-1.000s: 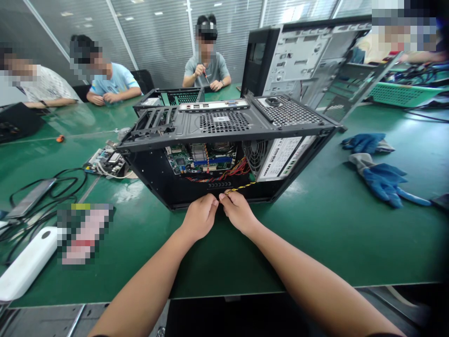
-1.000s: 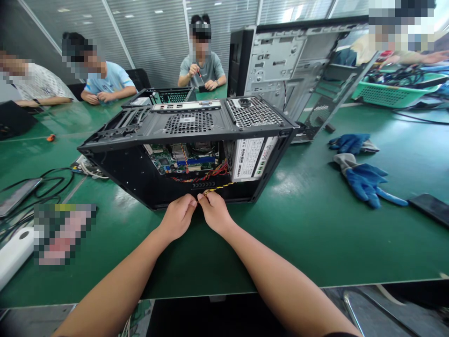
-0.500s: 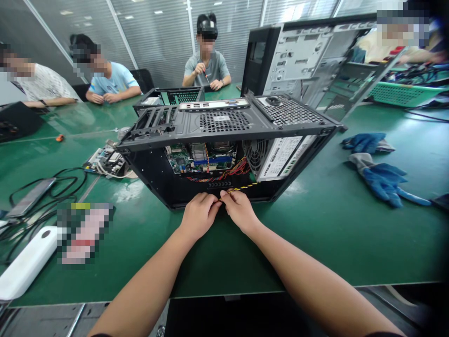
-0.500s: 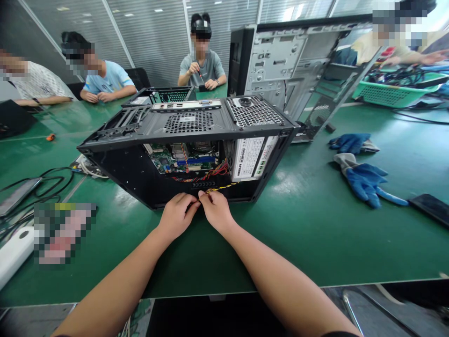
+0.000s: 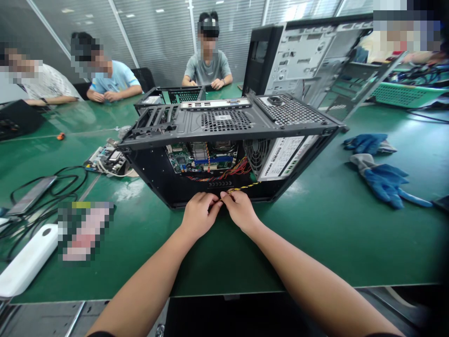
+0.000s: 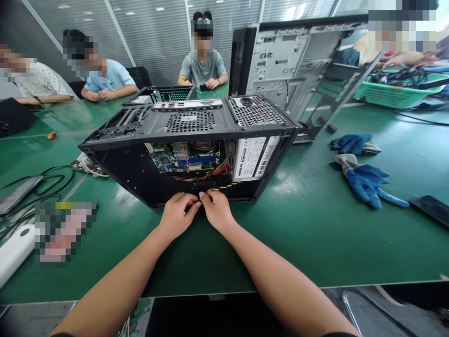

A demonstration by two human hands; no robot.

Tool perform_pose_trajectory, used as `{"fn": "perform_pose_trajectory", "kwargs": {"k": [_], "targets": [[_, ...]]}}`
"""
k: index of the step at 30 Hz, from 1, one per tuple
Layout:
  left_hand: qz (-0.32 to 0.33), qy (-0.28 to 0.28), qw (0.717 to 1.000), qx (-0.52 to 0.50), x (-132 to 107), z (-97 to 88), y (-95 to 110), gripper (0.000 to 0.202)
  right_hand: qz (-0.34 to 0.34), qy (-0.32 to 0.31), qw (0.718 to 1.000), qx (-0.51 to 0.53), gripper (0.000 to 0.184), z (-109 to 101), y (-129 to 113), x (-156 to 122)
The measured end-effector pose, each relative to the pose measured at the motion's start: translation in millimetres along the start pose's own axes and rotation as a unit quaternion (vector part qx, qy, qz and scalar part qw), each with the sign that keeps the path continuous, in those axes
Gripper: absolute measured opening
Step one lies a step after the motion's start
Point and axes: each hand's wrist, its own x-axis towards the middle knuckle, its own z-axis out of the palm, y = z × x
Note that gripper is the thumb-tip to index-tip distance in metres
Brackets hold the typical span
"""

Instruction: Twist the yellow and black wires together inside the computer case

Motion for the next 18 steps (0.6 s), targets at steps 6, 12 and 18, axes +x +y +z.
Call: {"fn": "perform_pose_trajectory", "kwargs": {"k": [6,12,18], "targets": [[-0.017,-0.016,1.000,-0.010,1.0,-1.2,-0.3,0.011,-0.021,-0.012,1.000,0.011,0.039,0.1,-0.4,0.1],[-0.014,-0.016,1.000,-0.008,2.7,-2.3,-0.2,0.012,-0.010,-0.023,0.999,0.030,0.041,0.4,-0.5,-0.6],[0.007,0.014,1.000,0.018,1.8,-2.9,0.2,0.012,0.058,-0.010,0.992,0.110,0.047,3.8,4.2,0.3]]}}
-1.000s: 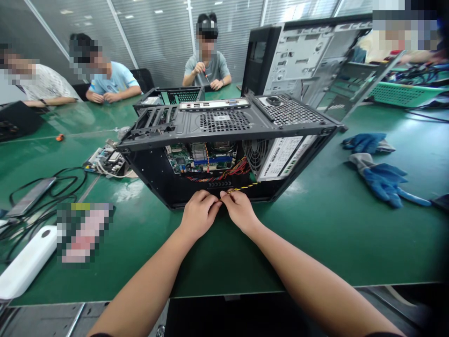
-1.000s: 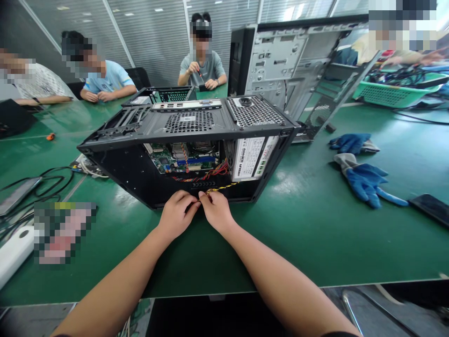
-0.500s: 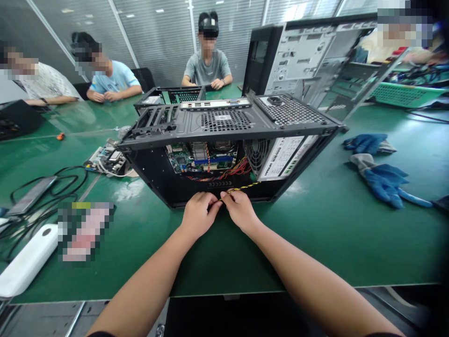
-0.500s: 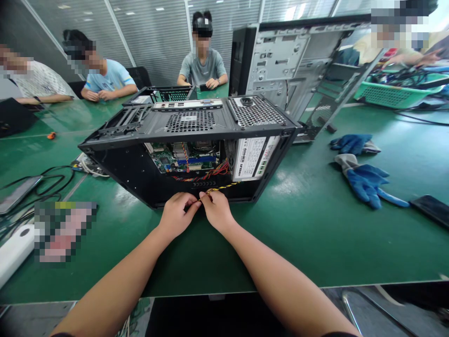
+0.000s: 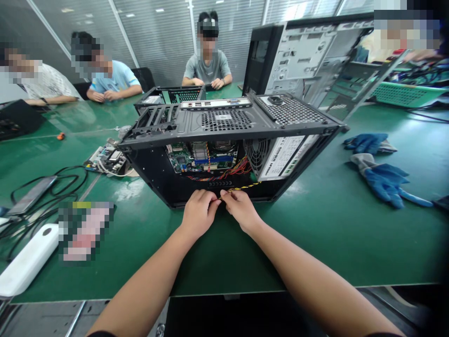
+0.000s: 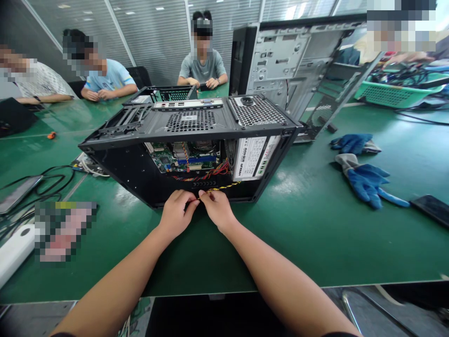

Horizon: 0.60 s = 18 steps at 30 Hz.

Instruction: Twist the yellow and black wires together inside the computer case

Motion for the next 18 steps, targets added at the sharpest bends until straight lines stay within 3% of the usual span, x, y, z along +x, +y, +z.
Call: {"fn": "perform_pose_trajectory", "kwargs": {"k": [6,18], "targets": [[0.001,0.011,1.000,0.011,-0.9,0.7,-1.1,0.010,0.024,0.006,1.000,0.012,0.048,-0.1,-0.3,-0.4],[-0.011,-0.026,1.000,0.007,-1.3,3.5,-1.2,0.012,-0.043,-0.010,0.997,-0.060,0.044,-2.5,-1.4,-1.2]]}}
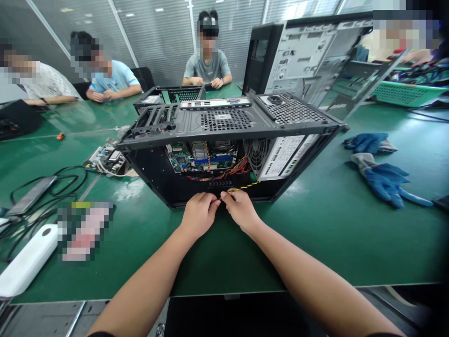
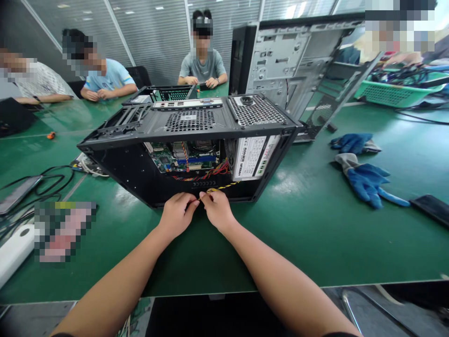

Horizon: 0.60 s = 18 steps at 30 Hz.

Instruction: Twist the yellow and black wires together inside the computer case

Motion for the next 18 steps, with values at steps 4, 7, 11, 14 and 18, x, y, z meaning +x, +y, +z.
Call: {"fn": "perform_pose_trajectory", "kwargs": {"k": [4,7,11,14,18], "targets": [[-0.002,-0.008,1.000,-0.017,0.6,-1.5,0.1,0.013,-0.015,-0.006,1.000,0.010,0.043,0.1,-0.9,0.4],[0.002,0.002,1.000,-0.026,1.0,-2.4,0.4,0.012,-0.008,0.000,1.000,0.019,0.044,0.5,-0.5,0.6],[0.009,0.019,1.000,-0.020,0.9,-2.4,0.7,0.011,0.006,0.017,1.000,0.017,0.045,1.0,0.1,0.3],[0.013,0.026,0.999,-0.013,0.5,-1.8,0.3,0.010,0.004,0.022,1.000,0.010,0.044,1.2,1.0,0.4],[0.010,0.034,0.999,-0.014,0.0,-1.3,-0.4,0.010,0.002,0.022,0.999,0.024,0.044,1.2,2.1,1.1]]}}
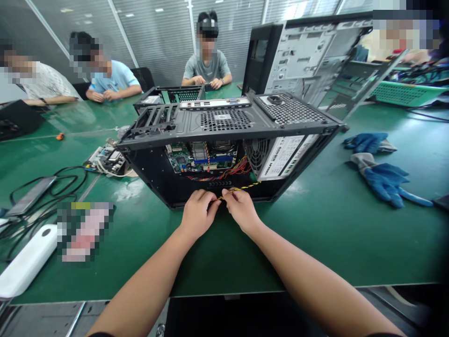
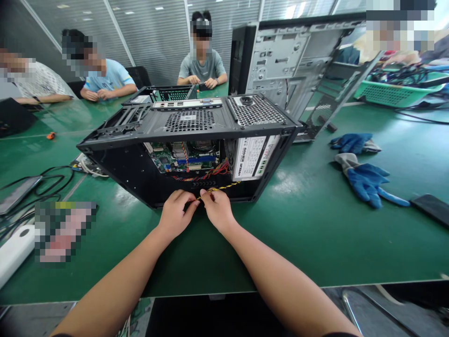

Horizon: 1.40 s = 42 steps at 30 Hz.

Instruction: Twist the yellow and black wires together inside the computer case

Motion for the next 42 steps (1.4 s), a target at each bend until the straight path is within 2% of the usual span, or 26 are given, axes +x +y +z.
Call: {"fn": "perform_pose_trajectory", "kwargs": {"k": [12,17,24,34,42], "targets": [[0.018,-0.041,0.999,0.006,1.6,-2.0,1.4,0.018,-0.009,-0.020,1.000,-0.012,0.043,-0.7,-2.6,-0.8],[0.021,-0.029,0.999,0.012,0.8,-1.4,1.2,0.016,0.008,-0.016,1.000,0.008,0.042,-0.3,-2.2,-0.4],[0.040,-0.006,0.999,0.002,-0.2,-0.1,0.4,0.010,0.005,-0.026,0.999,-0.017,0.044,-0.3,-6.0,-1.2],[0.013,-0.043,0.999,-0.016,0.4,1.3,-2.0,0.015,-0.003,-0.057,0.998,-0.028,0.042,0.5,-5.3,-3.1],[0.025,-0.031,0.999,0.009,-0.5,1.3,-1.7,0.013,0.015,-0.029,0.999,-0.031,0.045,-0.2,-7.5,-3.0]]}}
